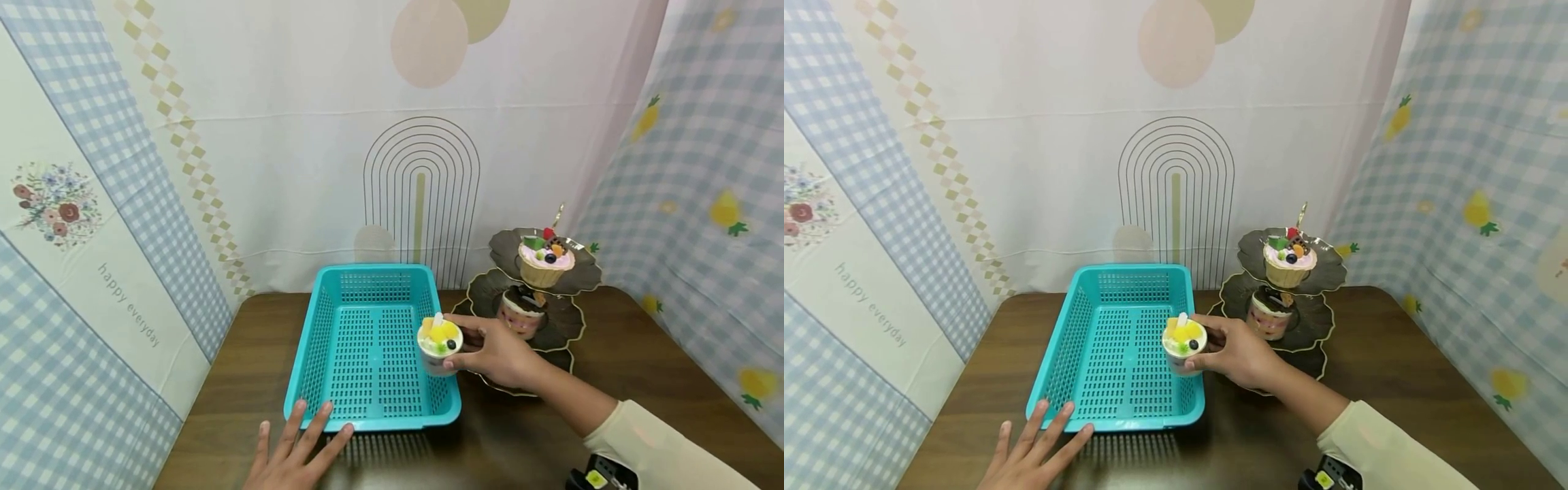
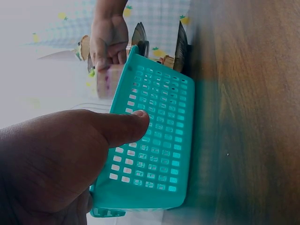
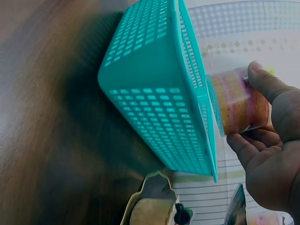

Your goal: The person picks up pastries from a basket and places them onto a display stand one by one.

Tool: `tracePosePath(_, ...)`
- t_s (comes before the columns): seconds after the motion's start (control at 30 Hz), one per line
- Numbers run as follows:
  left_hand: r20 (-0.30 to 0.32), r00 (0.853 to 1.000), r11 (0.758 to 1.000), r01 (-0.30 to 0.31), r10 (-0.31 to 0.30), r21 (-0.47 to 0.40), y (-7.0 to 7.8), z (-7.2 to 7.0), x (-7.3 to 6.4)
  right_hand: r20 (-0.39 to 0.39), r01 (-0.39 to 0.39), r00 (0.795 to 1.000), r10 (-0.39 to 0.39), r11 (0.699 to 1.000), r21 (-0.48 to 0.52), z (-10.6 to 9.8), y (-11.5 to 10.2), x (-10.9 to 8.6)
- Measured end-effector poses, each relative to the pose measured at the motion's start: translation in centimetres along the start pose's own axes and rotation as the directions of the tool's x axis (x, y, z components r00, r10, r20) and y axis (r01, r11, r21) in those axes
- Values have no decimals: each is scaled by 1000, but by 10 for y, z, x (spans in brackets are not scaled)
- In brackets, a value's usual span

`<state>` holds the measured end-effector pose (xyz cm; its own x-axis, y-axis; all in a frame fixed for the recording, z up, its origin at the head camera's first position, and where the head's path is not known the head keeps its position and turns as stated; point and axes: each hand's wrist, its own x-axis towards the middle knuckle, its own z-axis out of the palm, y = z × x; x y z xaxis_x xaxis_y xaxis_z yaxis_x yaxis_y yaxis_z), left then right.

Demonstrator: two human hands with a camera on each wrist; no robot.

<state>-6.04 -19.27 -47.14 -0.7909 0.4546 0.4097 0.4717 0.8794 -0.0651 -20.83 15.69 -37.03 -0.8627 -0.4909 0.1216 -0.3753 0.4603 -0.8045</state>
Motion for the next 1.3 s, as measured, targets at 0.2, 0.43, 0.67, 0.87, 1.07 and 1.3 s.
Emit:
tracePosePath(0.2,-1,1000,1000,-4,4,-8,-1,0,-1,-25,-16,1000,16,999,-27,-8,0,-12)
tracePosePath(0.43,11,1000,1000,-2,2,-6,-1,-1,-1,-79,-53,996,42,989,-138,-16,6,-27)
tracePosePath(0.67,24,1000,1000,12,-12,-14,-1,-3,0,-113,-110,989,92,980,-164,-23,10,-43)
tracePosePath(0.87,32,999,1000,18,-18,-17,0,-3,0,-112,-124,987,112,986,-108,-27,15,-57)
tracePosePath(1.07,19,1000,1000,12,-12,-17,0,-2,0,-117,-144,984,131,984,-103,-28,25,-72)
tracePosePath(1.3,32,999,999,33,-32,-27,1,-2,1,-107,-144,985,137,987,-69,-25,37,-84)
